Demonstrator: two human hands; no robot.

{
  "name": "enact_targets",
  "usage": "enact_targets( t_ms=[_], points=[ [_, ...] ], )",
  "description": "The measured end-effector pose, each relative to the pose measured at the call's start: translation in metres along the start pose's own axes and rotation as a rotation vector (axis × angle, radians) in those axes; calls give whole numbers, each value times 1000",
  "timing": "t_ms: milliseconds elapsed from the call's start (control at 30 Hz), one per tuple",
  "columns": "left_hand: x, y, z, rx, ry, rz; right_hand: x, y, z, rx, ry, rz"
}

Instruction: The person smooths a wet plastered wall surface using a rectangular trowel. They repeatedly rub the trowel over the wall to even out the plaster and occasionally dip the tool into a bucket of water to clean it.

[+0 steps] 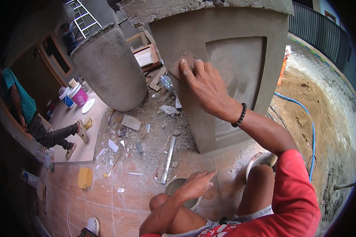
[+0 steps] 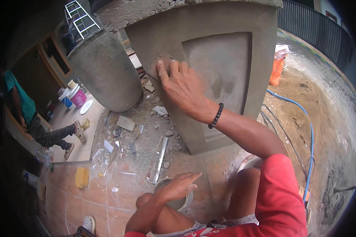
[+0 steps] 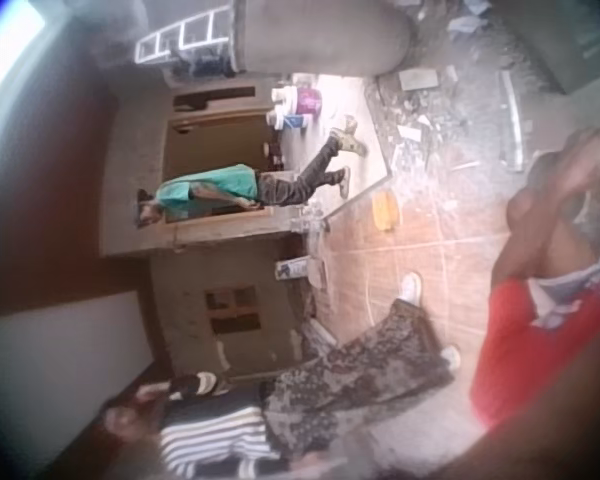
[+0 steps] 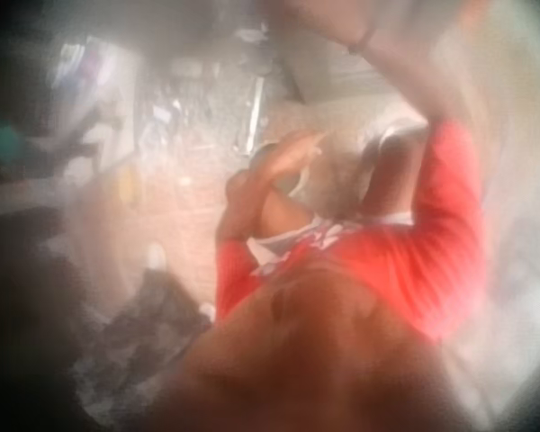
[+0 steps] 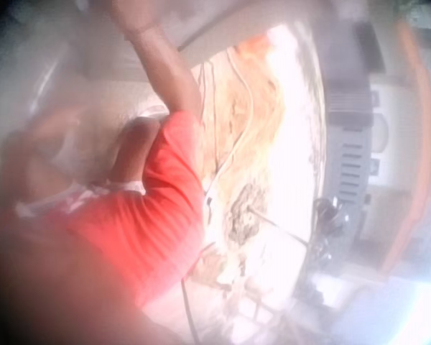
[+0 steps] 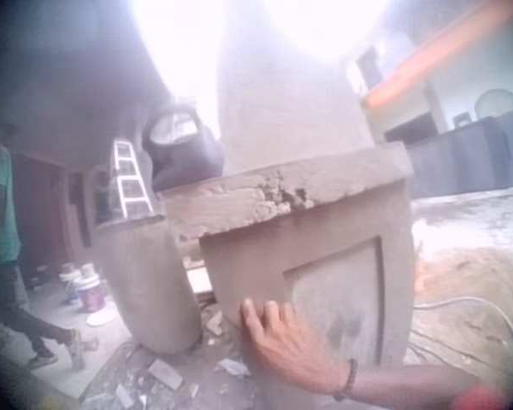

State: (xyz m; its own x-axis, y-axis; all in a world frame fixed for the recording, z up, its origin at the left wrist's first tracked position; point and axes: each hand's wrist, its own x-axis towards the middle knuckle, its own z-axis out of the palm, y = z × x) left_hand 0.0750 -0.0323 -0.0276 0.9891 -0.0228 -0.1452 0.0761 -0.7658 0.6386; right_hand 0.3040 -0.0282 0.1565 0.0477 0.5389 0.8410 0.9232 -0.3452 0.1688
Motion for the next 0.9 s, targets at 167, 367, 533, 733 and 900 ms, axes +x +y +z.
enact_targets(
  t_ms=[167, 367, 533, 733, 900],
  points=[
    [-2, 14, -11, -16, -95, -60, -72, 24, -16, 646, -209, 31],
    [10, 5, -5, 5, -74, -74, -53, 90, -30, 1099, -42, 269],
    [10, -11, 4, 16, -26, -39, -27, 93, -24, 1177, -110, 255],
    [8, -7, -2, -2, -30, -41, -14, 90, -11, 1261, -93, 262],
    [7, 2, -5, 12, -58, -62, -22, 88, -13, 1041, -173, 253]
  ],
)
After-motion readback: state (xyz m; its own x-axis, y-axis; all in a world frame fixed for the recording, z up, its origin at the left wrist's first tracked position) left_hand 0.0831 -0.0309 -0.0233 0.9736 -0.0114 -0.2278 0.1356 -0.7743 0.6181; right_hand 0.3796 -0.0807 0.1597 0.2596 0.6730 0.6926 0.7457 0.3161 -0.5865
